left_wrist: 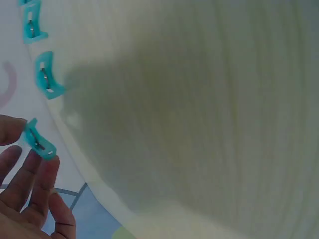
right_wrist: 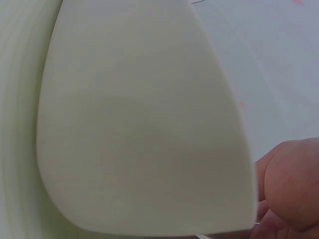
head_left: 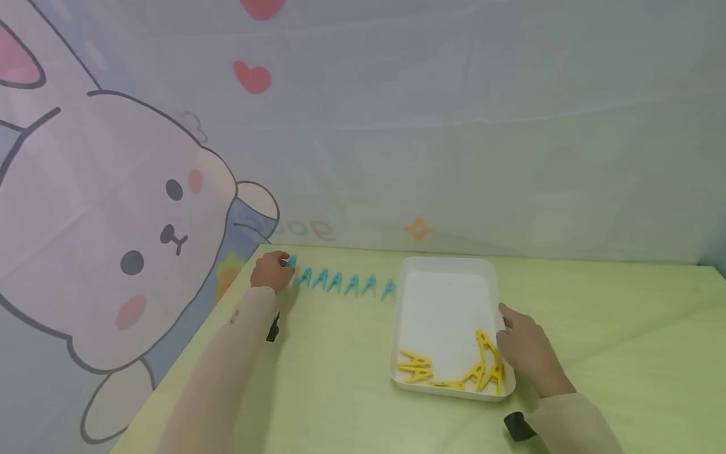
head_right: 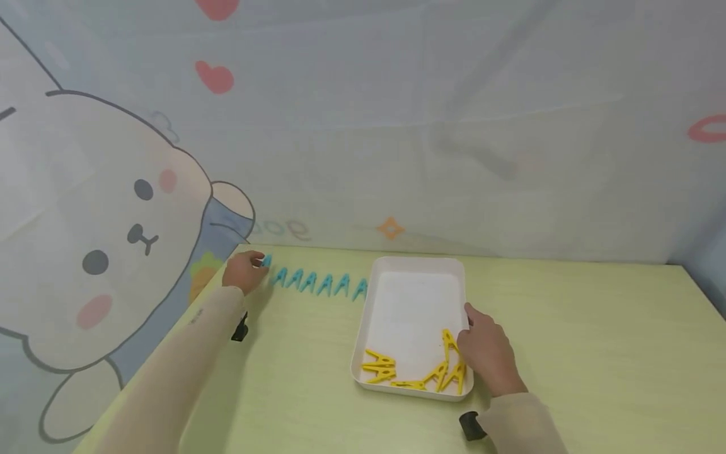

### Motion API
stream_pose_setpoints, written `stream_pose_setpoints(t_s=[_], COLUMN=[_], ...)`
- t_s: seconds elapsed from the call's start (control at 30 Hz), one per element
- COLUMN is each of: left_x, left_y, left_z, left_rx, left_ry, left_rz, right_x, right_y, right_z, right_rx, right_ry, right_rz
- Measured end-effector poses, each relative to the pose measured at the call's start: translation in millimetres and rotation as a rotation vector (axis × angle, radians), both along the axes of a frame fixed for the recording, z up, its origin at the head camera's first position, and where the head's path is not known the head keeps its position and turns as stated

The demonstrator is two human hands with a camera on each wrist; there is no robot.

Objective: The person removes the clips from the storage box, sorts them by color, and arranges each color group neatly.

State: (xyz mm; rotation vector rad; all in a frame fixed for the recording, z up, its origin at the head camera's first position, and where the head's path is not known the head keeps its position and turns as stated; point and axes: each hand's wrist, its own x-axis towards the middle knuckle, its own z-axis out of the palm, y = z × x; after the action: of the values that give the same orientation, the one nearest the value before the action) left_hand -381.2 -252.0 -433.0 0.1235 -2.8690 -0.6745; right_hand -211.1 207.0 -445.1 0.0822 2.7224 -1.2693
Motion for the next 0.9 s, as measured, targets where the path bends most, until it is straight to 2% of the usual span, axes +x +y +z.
stream_pose_setpoints(t_s=[0.17,0.4,0.63,0.73,0.9], left_x=[2.1,4.4,3.0,5.6,10.5], left_y=[-5,-8,-19,-25,-22], left_z=[-3.8,-2.6,-6.6,-1.2,16.7], left_rx=[-0.048,-0.083,-0.085,-0.090,-0.088], left_ry=[-0.075,-0.093,-0.128,-0.128,-0.063], left_rz=[0.023,0.047,0.036,0.037,0.000], right_x=[2.5,2.2,3.3,2.6,1.2], right_y=[-1,-6,-12,-16,-20], right_z=[1.5,4.8,4.7,3.4,3.4], right_rx=[-0.017,-0.001,0.004,-0.002,0.027], right_ry=[0.033,0.023,-0.007,-0.005,0.003], right_rz=[0.021,0.004,0.000,0.017,0.015])
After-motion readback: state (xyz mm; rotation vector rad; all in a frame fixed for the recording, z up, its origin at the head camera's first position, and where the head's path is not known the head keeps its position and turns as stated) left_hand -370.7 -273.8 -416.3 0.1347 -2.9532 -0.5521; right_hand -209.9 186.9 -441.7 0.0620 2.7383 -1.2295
